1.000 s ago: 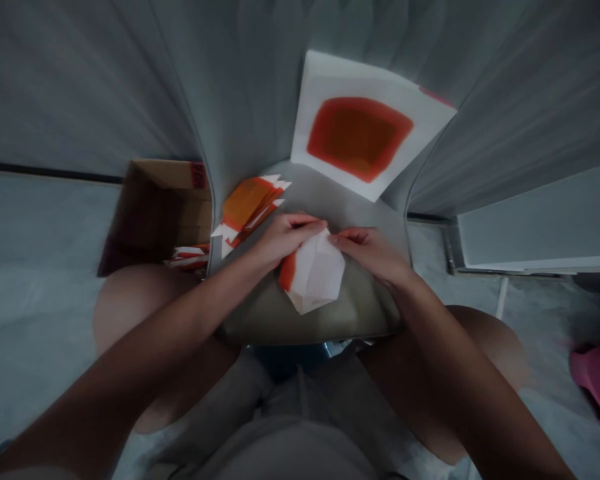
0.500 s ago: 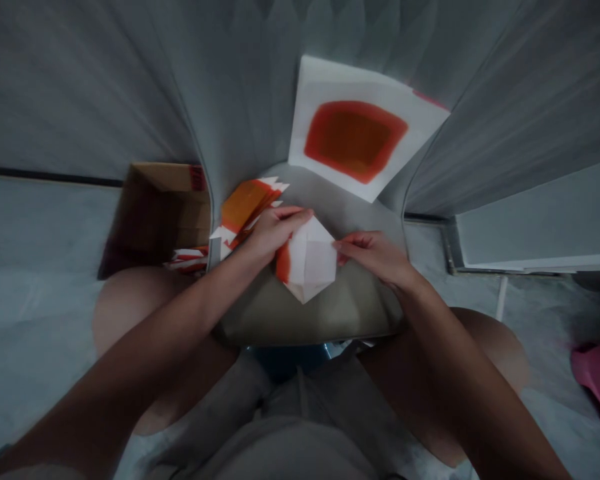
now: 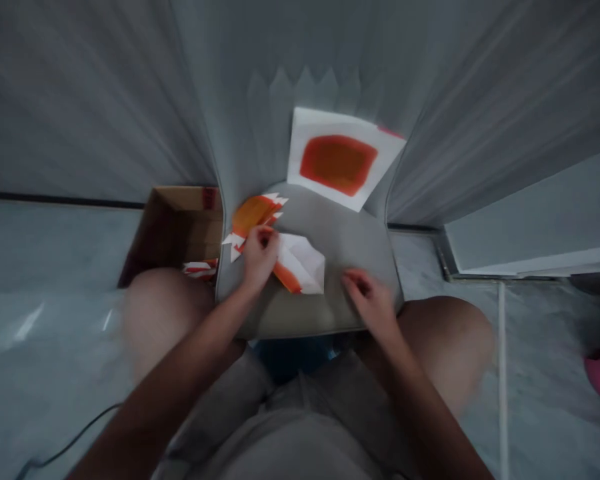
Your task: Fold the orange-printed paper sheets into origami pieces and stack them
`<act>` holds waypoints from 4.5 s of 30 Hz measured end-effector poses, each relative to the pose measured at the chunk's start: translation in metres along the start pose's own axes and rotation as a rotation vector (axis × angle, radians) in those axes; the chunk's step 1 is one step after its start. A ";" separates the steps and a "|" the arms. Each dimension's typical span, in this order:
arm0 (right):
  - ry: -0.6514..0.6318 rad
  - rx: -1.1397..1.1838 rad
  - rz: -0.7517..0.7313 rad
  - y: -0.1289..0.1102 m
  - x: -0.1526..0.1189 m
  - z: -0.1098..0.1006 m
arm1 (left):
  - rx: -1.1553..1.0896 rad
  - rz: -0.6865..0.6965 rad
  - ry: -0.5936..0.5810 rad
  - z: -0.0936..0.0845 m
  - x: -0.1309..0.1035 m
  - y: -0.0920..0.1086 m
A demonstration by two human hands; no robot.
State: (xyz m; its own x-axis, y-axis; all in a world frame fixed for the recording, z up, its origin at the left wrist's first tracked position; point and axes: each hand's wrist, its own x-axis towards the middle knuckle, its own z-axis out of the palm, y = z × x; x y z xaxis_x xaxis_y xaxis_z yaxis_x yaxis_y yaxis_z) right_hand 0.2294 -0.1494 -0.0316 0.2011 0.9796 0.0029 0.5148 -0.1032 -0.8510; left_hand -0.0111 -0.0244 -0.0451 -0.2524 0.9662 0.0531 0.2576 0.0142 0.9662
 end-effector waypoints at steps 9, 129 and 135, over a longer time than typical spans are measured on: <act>0.081 -0.213 -0.416 0.004 -0.053 0.050 | 0.292 0.000 0.181 -0.054 -0.095 -0.008; -0.023 -0.472 -0.589 0.021 0.068 0.045 | 0.562 0.856 -0.662 -0.027 0.008 -0.022; -0.098 -0.504 -0.643 0.019 0.060 0.038 | 0.576 0.805 -0.589 -0.028 0.000 -0.019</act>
State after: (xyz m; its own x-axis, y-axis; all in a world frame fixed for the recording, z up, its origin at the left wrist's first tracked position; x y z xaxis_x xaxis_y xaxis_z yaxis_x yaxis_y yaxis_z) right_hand 0.2191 -0.0856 -0.0675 -0.3222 0.8821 0.3437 0.8220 0.4408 -0.3607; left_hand -0.0417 -0.0322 -0.0565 0.6144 0.7169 0.3296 0.5727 -0.6925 0.4386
